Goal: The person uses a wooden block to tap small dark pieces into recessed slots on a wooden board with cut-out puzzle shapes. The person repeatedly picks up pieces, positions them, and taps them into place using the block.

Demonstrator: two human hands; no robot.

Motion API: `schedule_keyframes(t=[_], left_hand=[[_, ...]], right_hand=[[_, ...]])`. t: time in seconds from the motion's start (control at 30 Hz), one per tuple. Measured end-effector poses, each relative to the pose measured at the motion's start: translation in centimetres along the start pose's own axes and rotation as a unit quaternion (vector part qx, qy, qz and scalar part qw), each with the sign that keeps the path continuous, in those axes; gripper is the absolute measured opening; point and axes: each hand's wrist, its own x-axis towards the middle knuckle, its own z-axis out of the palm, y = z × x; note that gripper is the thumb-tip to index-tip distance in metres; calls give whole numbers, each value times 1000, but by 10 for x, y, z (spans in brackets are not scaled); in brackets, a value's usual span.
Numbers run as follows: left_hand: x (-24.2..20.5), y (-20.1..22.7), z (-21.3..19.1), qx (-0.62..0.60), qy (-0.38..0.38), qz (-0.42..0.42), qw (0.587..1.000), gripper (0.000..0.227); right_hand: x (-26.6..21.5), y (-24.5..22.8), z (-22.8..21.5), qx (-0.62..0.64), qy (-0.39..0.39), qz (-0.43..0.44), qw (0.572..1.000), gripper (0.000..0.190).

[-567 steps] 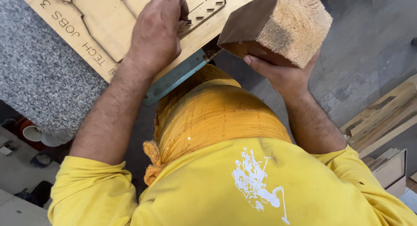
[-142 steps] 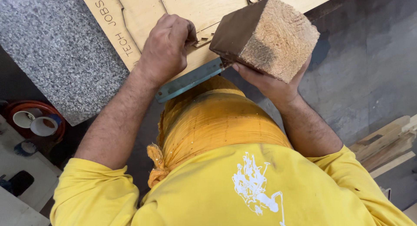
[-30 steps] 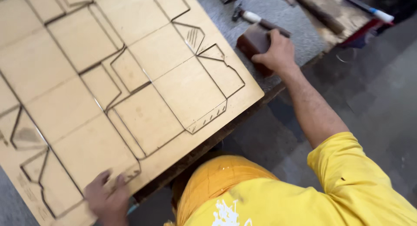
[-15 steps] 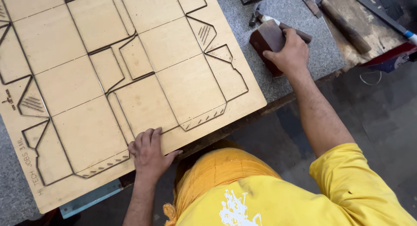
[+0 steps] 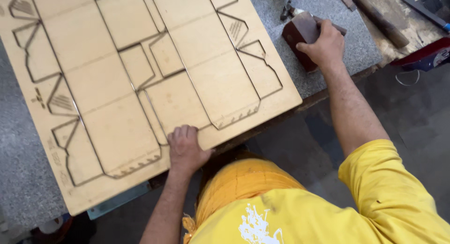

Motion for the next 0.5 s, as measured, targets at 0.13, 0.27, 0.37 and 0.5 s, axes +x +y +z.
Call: schedule_keyframes(t=[0.13,0.27,0.37,0.5], left_hand=[[10,-5,-3,-30,-33,-13,999,62],[17,-1,-12,4,-74,-38,996,67],[28,2,-14,68,-191,-80,976,76],[53,-23,-12,69,-228,-92,967,76]], right_hand=[[26,-17,10,-23,-10,39,999,79],[54,-26,22,2,-10,19,1000,84],[62,-16,27,34,-46,37,998,82],[64,-2,26,63,15,-72,995,88]])
